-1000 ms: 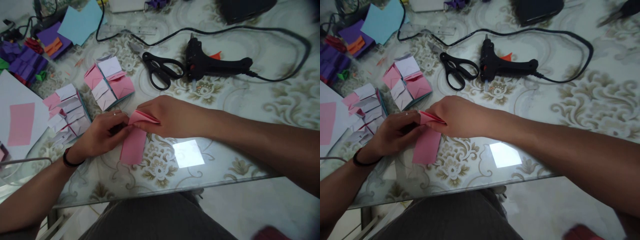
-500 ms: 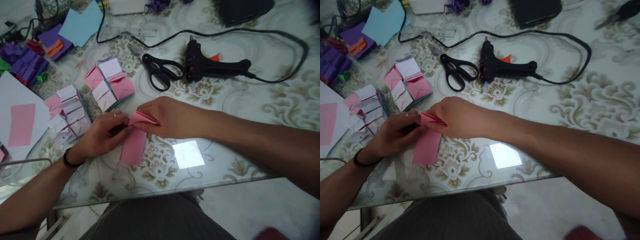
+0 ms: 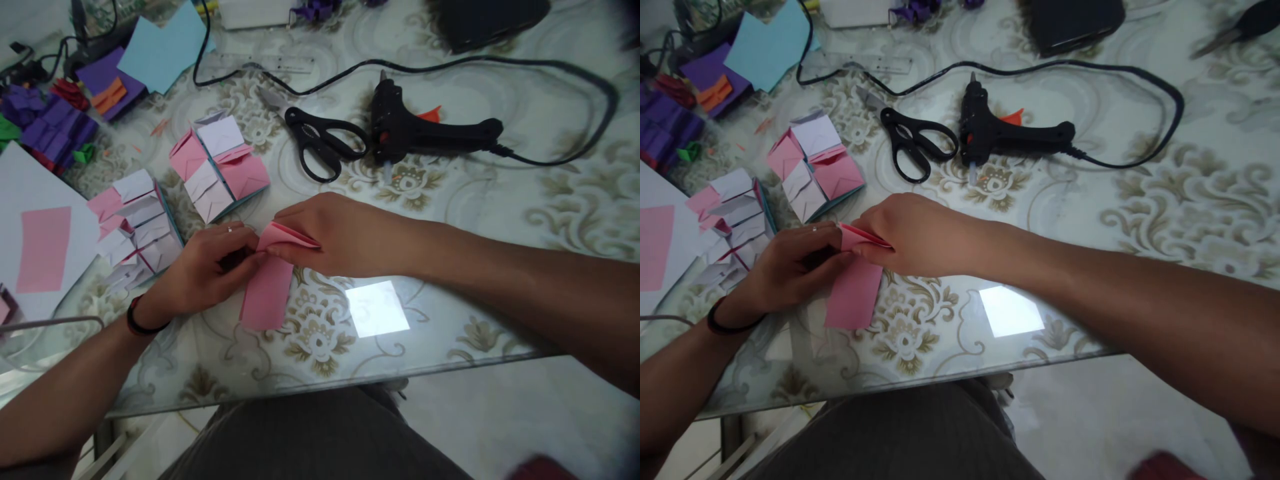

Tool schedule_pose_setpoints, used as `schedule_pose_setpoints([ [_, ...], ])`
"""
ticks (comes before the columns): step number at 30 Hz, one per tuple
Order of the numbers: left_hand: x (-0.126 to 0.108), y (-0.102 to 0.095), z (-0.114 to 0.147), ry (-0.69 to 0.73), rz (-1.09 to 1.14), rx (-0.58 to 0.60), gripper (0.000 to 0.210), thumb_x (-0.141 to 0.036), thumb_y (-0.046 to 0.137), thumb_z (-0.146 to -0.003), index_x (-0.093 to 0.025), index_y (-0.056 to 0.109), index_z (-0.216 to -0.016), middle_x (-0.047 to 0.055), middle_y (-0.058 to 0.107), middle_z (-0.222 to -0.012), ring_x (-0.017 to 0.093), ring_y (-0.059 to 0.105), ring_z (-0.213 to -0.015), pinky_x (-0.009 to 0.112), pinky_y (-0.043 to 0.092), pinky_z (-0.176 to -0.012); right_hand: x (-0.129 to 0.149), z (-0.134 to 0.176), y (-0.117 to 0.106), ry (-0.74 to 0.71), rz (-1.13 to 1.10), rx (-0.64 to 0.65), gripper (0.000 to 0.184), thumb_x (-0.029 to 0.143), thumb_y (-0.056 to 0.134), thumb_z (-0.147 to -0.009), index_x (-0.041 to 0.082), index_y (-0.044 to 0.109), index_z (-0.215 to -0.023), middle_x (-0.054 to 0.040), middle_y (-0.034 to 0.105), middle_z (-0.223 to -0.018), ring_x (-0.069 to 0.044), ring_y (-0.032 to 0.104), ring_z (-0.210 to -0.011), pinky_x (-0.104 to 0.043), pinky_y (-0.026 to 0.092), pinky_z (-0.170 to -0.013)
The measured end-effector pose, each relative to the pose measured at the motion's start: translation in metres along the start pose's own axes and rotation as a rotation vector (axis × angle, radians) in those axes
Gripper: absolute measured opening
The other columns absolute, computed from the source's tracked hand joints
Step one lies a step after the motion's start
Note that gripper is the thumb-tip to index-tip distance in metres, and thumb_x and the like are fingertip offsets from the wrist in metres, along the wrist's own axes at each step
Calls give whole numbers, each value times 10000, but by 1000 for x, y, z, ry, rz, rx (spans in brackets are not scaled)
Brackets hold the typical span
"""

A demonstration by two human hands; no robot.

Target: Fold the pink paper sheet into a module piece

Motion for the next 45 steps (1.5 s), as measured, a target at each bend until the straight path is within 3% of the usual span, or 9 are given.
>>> schedule_pose_setpoints([
  [45,0,0,0,1,8,16,151,-270,597,-1061,-196,659,-944,-7,594,-758,124,520,-661,284,403,-613,-1,0,0,11,14,-15,279,345,602,-1016,160,579,-808,-13,661,-813,-112,505,-714,-288,273,-699],
])
Point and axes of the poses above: each hand's wrist, its own z-axis away from the middle knuckle, its own y-axis out of the palm, x = y × z, the point moved 6 cm from there along -z, towards the middle knuckle
